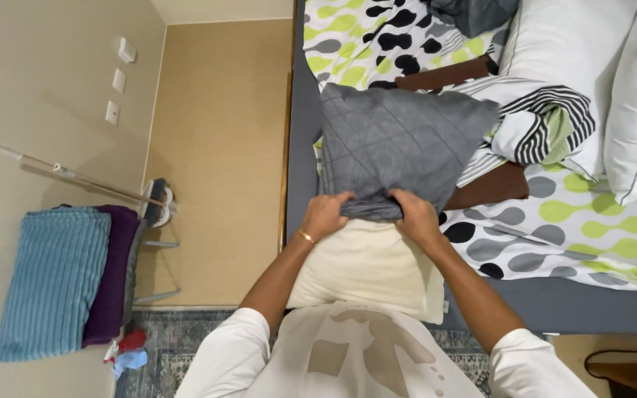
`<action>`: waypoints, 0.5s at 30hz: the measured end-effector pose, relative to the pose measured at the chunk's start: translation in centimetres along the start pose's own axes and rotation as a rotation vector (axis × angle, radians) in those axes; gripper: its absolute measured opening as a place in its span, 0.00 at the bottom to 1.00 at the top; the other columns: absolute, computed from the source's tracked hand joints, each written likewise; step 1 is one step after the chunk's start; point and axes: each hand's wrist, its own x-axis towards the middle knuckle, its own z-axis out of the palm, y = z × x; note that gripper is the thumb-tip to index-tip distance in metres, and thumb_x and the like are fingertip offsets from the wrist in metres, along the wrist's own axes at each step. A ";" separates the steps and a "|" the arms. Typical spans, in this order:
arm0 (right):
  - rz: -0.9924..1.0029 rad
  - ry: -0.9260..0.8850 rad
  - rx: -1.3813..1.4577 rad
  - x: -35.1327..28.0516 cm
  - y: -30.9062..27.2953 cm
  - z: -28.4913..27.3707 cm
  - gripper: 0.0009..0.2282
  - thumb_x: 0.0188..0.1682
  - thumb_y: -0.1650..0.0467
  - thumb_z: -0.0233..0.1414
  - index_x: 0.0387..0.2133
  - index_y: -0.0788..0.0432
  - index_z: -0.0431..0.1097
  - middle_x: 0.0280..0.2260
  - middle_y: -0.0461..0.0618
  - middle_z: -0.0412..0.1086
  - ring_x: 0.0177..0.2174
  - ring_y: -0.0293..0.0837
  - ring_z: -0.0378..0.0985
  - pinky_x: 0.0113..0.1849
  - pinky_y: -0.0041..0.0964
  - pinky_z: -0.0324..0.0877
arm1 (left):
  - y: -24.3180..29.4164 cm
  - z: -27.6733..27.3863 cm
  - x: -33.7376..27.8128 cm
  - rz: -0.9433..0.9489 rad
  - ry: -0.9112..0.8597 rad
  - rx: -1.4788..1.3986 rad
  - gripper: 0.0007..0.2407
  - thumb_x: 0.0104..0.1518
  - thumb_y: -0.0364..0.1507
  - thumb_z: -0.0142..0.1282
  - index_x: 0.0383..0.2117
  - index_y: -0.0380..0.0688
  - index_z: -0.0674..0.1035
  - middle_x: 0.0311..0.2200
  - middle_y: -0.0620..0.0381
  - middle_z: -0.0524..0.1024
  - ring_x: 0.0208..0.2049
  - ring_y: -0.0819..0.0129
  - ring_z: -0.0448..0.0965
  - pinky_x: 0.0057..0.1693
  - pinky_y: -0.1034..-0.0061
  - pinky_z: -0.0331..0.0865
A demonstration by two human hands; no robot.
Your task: The person inserts a white pillow into a gray quilted pillowcase on a bed. They repeatedly pull the case over the pillow, tuck the corners, and smooth the fabric to fit it properly.
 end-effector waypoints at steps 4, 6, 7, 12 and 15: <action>-0.123 0.389 -0.217 1.9 0.1 -0.5 0.35 0.28 0.78 0.58 0.57 0.52 0.70 0.51 0.60 0.67 0.53 0.62 0.71 0.53 0.52 0.68 | 2.9 -1.0 0.9 0.179 0.279 -0.055 0.18 0.46 0.24 0.57 0.44 0.57 0.84 0.39 0.56 0.84 0.46 0.56 0.84 0.56 0.62 0.72; -0.158 0.260 0.197 2.6 0.8 0.6 0.27 0.31 0.82 0.53 0.50 0.58 0.76 0.44 0.57 0.76 0.49 0.58 0.77 0.54 0.49 0.70 | 2.0 0.0 1.8 0.263 0.481 -0.028 0.22 0.37 0.20 0.63 0.44 0.51 0.82 0.44 0.52 0.77 0.50 0.49 0.76 0.57 0.57 0.71; -0.159 0.266 0.196 3.0 1.2 0.6 0.27 0.31 0.82 0.53 0.50 0.58 0.76 0.44 0.57 0.76 0.49 0.58 0.77 0.54 0.49 0.70 | 1.2 0.5 2.6 0.268 0.484 -0.025 0.22 0.37 0.20 0.63 0.44 0.51 0.82 0.44 0.52 0.77 0.50 0.49 0.76 0.57 0.57 0.71; 0.269 -0.651 0.564 5.7 -2.2 -1.8 0.18 0.46 0.58 0.60 0.22 0.63 0.76 0.16 0.54 0.72 0.20 0.50 0.72 0.25 0.41 0.66 | 0.7 -1.0 2.8 -0.140 0.149 -0.171 0.20 0.52 0.23 0.52 0.54 0.54 0.72 0.41 0.42 0.82 0.47 0.43 0.82 0.54 0.52 0.73; 0.106 -0.452 0.059 5.8 -1.2 0.2 0.31 0.38 0.67 0.65 0.59 0.55 0.68 0.50 0.63 0.75 0.53 0.63 0.75 0.52 0.57 0.70 | 1.2 -2.5 2.8 -0.114 0.109 -0.264 0.22 0.47 0.29 0.55 0.53 0.51 0.73 0.43 0.39 0.82 0.49 0.39 0.80 0.57 0.50 0.71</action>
